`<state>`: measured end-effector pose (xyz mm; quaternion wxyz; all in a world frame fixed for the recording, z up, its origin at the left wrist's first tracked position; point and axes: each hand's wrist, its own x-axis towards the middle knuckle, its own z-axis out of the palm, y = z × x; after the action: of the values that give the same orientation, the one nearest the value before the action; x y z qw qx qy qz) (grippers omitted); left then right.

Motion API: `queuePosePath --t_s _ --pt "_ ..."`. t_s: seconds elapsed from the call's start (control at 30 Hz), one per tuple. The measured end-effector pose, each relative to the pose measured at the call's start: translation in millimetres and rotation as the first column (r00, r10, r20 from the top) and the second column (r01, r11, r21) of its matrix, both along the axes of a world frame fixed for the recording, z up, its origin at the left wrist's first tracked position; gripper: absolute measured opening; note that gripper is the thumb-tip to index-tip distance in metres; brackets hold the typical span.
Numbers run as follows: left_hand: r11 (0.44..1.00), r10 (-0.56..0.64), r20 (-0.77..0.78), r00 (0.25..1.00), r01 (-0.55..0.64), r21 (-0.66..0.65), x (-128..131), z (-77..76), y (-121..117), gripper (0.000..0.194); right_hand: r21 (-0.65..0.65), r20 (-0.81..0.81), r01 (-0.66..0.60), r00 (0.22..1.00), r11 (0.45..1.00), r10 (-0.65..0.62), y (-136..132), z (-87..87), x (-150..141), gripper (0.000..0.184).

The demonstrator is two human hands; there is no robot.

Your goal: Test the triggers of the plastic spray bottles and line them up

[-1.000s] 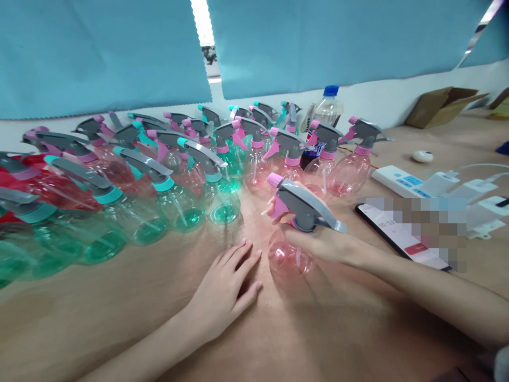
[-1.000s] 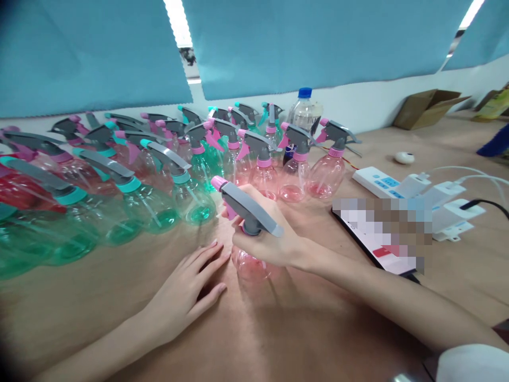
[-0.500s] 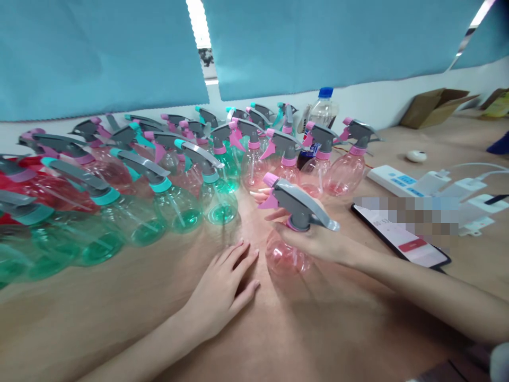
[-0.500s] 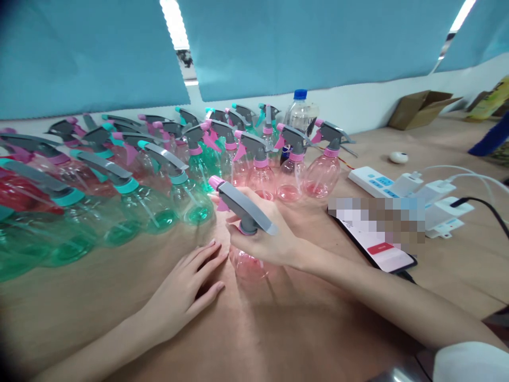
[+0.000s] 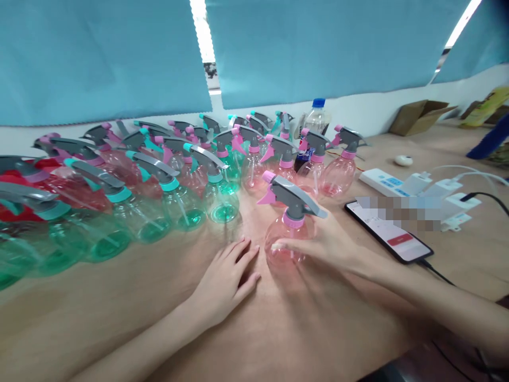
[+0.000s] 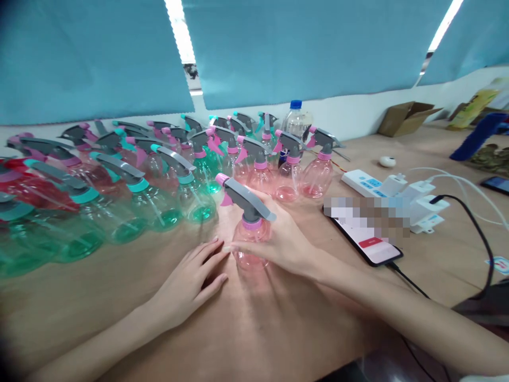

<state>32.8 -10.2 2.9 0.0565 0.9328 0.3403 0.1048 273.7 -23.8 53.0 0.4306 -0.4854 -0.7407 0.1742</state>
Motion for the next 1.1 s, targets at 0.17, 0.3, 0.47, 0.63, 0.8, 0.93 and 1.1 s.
queuePosePath --t_s 0.17,0.3,0.47,0.63,0.8,0.93,1.1 --pt "1.000 0.008 -0.016 1.000 -0.008 0.010 0 -1.2 0 0.043 -0.055 0.059 0.158 0.986 0.986 -0.155 -23 -4.4 9 0.072" --pt "1.000 0.005 -0.009 1.000 -0.005 0.026 1 -2.3 -1 0.042 0.005 0.151 0.196 0.969 0.981 -0.195 -23 -8.7 8 0.054" --pt "1.000 0.000 -0.009 1.000 0.000 0.022 0 -2.2 -3 0.042 0.087 0.273 0.199 0.938 0.976 -0.216 7 -8.1 -2 0.047" --pt "1.000 0.019 -0.010 1.000 -0.019 0.015 0 -0.9 -5 0.042 0.102 0.320 0.198 0.922 0.975 -0.220 49 -2.6 -14 0.050" --pt "1.000 0.011 -0.006 1.000 -0.011 -0.008 1 0.3 -4 0.043 0.053 0.372 0.215 0.902 0.975 -0.219 78 1.7 -20 0.057" --pt "1.000 0.015 -0.007 1.000 -0.015 -0.017 0 0.1 -5 0.044 0.034 0.394 0.234 0.890 0.972 -0.228 88 3.2 -21 0.061" --pt "1.000 0.021 -0.006 1.000 -0.021 -0.018 0 -1.3 -5 0.043 0.032 0.414 0.245 0.879 0.969 -0.235 97 2.2 -23 0.063"
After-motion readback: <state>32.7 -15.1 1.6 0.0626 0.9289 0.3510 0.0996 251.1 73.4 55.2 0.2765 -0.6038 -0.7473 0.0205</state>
